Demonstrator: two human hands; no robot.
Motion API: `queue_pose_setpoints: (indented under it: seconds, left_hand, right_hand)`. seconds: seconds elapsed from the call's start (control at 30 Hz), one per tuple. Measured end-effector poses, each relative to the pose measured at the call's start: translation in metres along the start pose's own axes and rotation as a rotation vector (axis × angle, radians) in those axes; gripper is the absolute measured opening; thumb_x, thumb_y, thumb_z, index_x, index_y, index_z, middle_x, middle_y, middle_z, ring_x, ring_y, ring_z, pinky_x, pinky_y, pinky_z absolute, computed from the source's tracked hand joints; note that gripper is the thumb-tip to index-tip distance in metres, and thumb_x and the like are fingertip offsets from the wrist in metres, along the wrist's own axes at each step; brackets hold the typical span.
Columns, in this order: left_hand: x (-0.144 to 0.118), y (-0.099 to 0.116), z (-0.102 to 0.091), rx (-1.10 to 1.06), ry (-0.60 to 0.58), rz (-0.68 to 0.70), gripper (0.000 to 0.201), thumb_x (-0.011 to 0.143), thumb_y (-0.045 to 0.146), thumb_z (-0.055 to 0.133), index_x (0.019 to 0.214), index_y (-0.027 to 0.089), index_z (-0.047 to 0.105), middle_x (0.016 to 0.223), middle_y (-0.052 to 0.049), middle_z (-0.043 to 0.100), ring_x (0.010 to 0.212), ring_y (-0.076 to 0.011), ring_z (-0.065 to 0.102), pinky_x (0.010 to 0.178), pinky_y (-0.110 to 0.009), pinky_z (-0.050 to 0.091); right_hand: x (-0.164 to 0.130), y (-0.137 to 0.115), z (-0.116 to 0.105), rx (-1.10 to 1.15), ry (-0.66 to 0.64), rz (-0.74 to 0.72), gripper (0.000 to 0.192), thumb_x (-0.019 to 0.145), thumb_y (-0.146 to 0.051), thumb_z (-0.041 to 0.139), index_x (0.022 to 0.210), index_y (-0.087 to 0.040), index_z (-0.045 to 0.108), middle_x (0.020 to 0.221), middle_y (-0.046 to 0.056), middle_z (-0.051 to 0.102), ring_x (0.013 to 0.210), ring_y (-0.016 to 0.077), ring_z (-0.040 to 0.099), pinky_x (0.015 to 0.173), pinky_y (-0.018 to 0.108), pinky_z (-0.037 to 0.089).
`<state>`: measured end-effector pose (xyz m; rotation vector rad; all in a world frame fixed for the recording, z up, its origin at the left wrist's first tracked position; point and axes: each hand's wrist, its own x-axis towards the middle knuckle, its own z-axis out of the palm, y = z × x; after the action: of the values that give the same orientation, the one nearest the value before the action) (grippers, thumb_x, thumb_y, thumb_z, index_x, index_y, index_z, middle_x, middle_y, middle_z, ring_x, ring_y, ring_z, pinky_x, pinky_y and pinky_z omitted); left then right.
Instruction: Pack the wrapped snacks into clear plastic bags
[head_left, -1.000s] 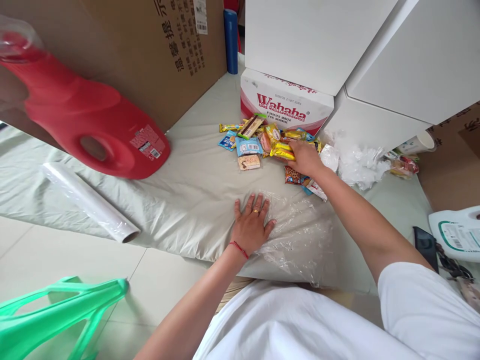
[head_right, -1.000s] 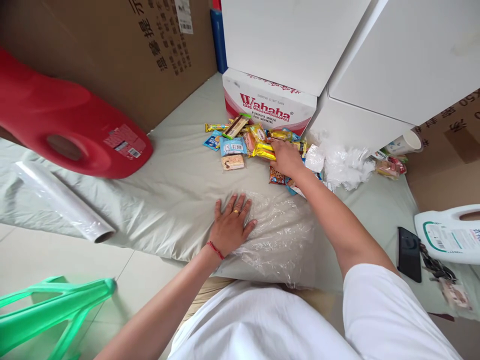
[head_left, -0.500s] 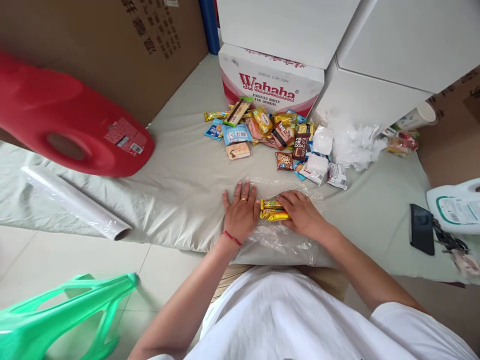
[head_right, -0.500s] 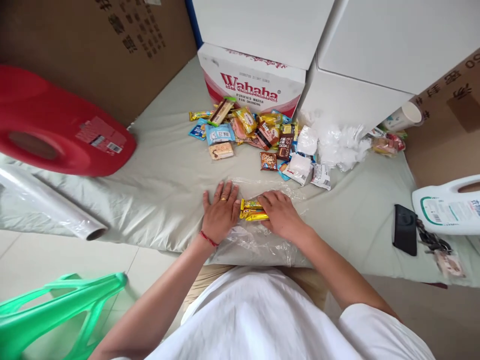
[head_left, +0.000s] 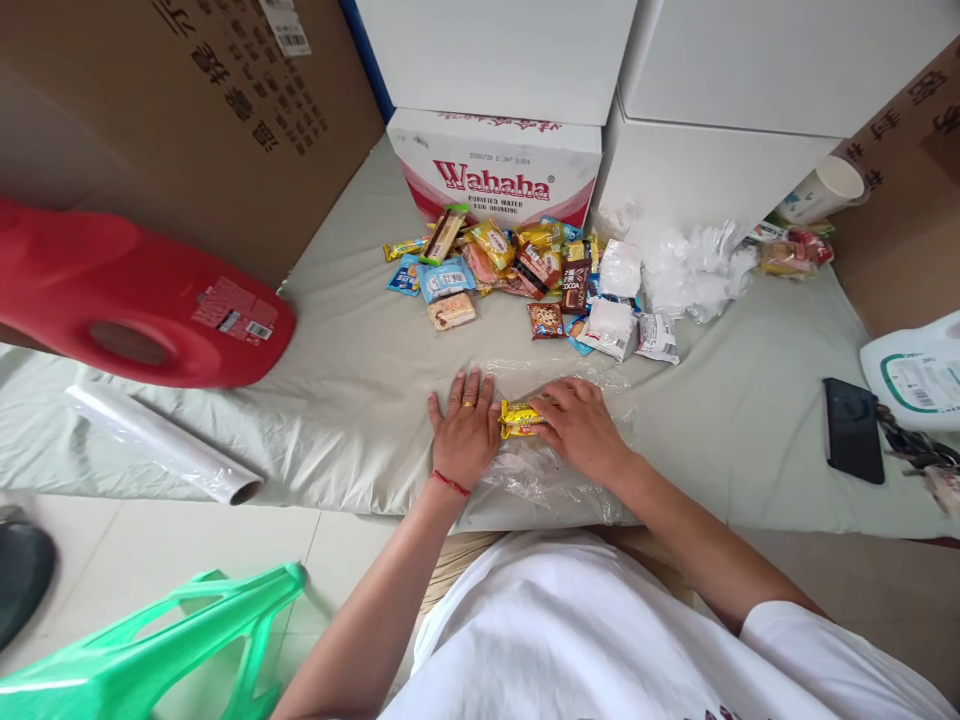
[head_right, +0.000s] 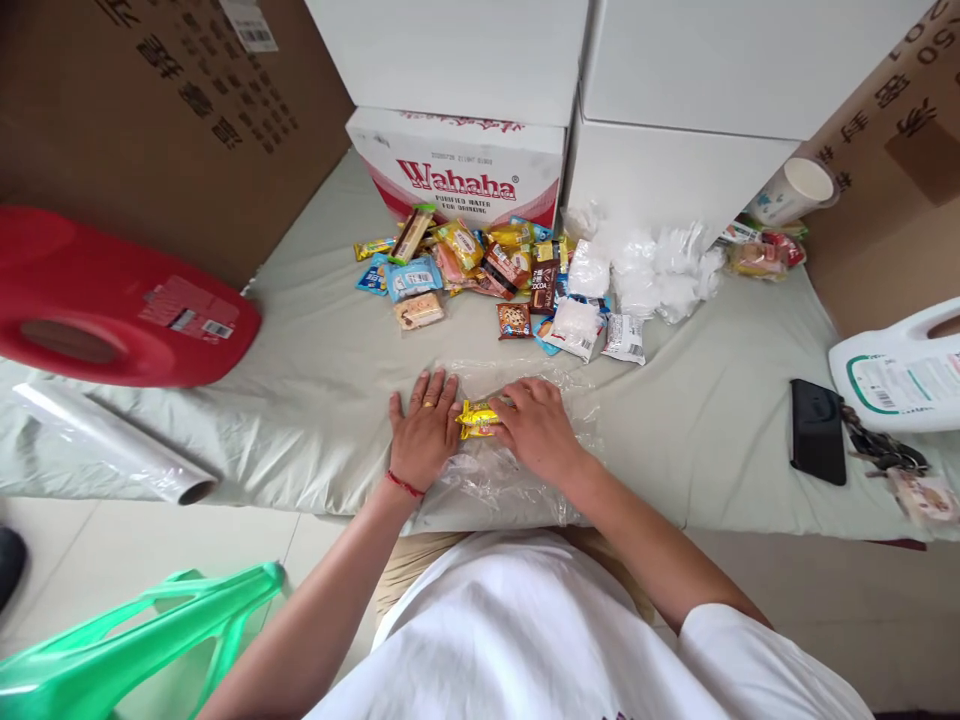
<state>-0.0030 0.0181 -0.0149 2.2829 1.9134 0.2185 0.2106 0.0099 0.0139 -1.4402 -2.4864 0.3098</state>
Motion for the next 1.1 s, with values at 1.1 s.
queue_pose_setpoints:
  seconds: [1.1]
  left_hand:
    - [-0.02,-0.034,-0.002,-0.197,0.359,-0.115,0.045,0.102,0.033,0.049,0.143,0.018,0.059,0.164,-0.023,0.044,0.158,-0.0409,0.03,0.123,-0.071,0.026]
  right_hand:
    - [-0.035,-0.006,-0.036,0.193,0.094,-0.094,0.057,0.103,-0.047,0.057,0.149,-0.014,0.05,0.136,0.019,0.062,0.127,0.0321,0.054,0.112,0.052,0.043]
